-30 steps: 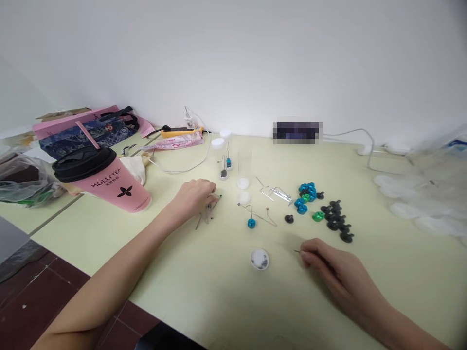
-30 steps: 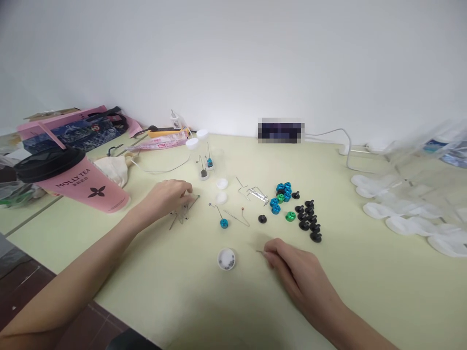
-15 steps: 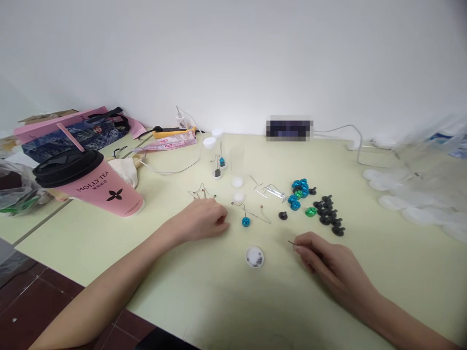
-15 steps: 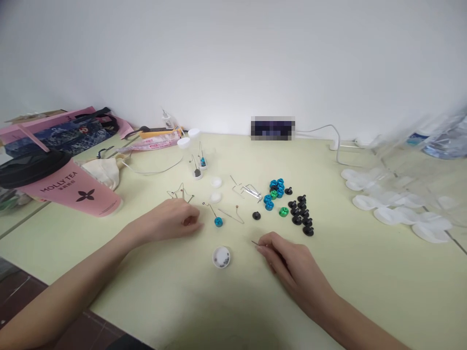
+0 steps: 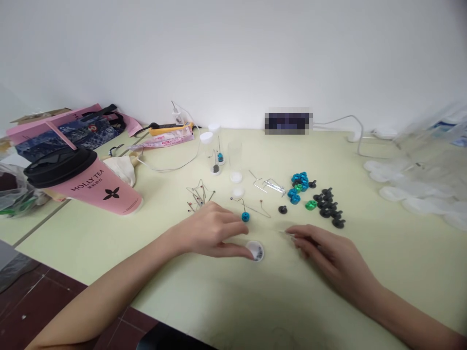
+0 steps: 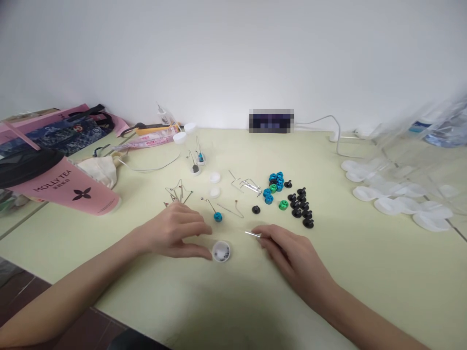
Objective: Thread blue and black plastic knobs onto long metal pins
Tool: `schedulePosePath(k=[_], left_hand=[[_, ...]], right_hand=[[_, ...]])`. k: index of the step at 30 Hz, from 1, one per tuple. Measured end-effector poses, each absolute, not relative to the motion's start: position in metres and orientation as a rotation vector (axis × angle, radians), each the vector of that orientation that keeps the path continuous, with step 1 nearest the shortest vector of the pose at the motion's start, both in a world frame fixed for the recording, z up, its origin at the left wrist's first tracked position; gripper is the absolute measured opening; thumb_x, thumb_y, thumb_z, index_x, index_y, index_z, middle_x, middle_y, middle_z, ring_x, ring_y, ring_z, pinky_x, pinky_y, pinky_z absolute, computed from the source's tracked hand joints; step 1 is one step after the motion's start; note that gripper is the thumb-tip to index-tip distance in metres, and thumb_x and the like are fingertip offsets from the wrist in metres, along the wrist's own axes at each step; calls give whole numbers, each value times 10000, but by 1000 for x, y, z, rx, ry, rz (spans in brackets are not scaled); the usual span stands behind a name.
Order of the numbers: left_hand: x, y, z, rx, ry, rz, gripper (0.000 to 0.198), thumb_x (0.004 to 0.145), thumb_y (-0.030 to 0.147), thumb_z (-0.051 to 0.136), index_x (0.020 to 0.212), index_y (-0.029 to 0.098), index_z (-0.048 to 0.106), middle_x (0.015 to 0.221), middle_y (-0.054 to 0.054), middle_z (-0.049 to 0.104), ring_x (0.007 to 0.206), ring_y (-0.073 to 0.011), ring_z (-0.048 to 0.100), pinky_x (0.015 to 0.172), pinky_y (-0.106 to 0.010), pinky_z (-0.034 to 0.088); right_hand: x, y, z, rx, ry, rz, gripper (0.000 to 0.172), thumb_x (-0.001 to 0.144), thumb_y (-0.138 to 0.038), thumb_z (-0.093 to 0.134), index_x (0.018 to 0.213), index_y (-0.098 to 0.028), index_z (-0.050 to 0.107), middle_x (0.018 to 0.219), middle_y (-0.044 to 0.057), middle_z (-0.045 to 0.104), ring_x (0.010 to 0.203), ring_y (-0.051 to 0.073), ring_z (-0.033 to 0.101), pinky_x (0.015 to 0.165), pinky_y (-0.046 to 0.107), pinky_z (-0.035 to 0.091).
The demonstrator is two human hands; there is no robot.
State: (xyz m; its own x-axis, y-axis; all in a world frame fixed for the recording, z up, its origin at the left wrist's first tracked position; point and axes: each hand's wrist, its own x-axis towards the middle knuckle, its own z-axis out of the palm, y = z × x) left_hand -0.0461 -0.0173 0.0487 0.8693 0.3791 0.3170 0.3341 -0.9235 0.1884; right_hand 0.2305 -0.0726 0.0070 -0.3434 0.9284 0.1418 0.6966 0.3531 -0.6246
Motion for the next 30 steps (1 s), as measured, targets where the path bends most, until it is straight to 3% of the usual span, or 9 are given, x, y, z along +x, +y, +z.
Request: schedulePosePath(k=[4, 8, 15, 24, 30], left_hand=[[-29, -31, 41, 2971, 623, 201, 509, 803, 657, 470, 859, 162, 573, 717, -16, 599, 586, -141, 549, 435, -264, 270], [-21, -37, 42, 2918, 728, 45, 286, 885, 462, 496, 892, 177, 522, 867, -27, 600, 690, -151, 576, 478, -259, 327], [-23, -39, 45, 2468, 760, 173, 99, 851, 223, 546, 894, 200, 460, 860, -1, 563, 738, -125, 535, 609, -226, 430], [-16, -48, 28, 2247, 740, 369, 231, 839, 145, 552, 1064, 191, 524, 982, -40, 584, 888, -141, 554, 718, -218, 454], [-17, -47, 27, 2211, 759, 369, 281, 834, 156, 569, 1111, 188, 535, 1004, -50, 575, 883, -146, 549, 708, -225, 462]], right_hand=[[231, -74, 8, -1375, -2140, 633, 166, 940, -257, 440, 985, -249, 599, 666, -16, 650, 593, 143, 631, 579, 247, 490], [219, -83, 14, -1245, -2129, 600, 179, 930, -228, 440, 875, -231, 611, 776, 34, 649, 617, 142, 624, 569, 246, 501], [195, -104, 6, -1148, -2221, 507, 148, 911, -196, 492, 884, -255, 625, 759, 13, 637, 627, 132, 612, 558, 220, 481], [203, -96, 7, -1176, -2244, 367, 189, 893, -135, 512, 985, -273, 604, 796, 4, 624, 610, 107, 595, 535, 202, 455], [207, -96, 0, -1180, -2267, 307, 141, 897, -175, 498, 886, -237, 625, 747, 15, 613, 583, 120, 573, 542, 233, 436]])
